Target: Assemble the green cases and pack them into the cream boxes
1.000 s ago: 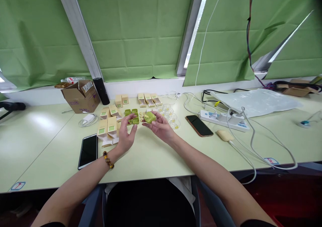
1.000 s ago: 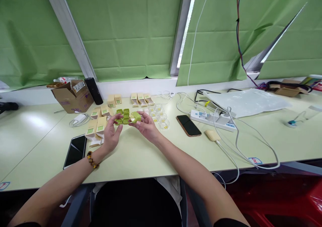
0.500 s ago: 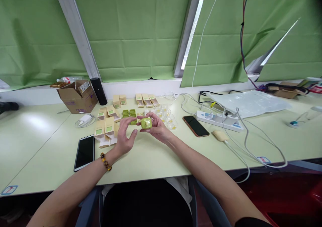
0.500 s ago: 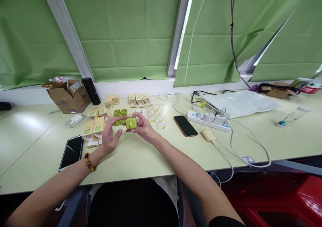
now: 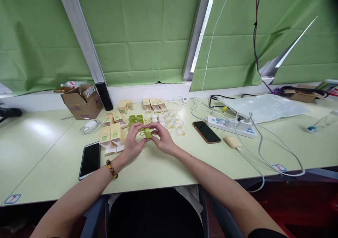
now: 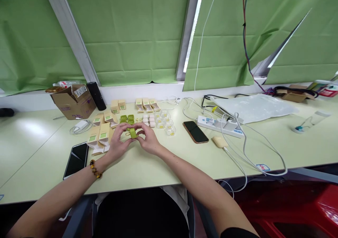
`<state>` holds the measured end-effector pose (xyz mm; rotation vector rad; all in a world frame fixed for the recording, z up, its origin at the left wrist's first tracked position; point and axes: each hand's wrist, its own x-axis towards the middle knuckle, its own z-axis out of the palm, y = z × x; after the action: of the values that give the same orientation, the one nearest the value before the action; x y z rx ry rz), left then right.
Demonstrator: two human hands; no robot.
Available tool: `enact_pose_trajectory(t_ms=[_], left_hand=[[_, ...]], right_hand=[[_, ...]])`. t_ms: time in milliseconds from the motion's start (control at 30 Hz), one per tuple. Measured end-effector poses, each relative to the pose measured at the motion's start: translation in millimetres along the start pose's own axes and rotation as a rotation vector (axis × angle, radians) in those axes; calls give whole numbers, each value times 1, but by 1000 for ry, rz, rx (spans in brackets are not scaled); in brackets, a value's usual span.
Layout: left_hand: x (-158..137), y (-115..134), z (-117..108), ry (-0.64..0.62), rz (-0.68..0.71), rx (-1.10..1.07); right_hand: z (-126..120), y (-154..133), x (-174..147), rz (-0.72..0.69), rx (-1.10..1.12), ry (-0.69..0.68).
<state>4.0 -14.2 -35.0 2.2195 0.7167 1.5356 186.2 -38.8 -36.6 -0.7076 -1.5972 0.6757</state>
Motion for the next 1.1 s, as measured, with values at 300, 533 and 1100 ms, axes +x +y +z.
enact_pose_trajectory(t_ms=[300, 533, 1100], left_hand=[[8, -22, 2, 53, -317, -573], [12, -14, -9, 16, -596, -1106], [13, -9, -9, 41, -666, -1240]], right_hand=[[-39, 6, 22, -18, -162, 383], [-62, 13, 25, 145, -623, 287], [-36, 31, 11, 127, -1298, -210]])
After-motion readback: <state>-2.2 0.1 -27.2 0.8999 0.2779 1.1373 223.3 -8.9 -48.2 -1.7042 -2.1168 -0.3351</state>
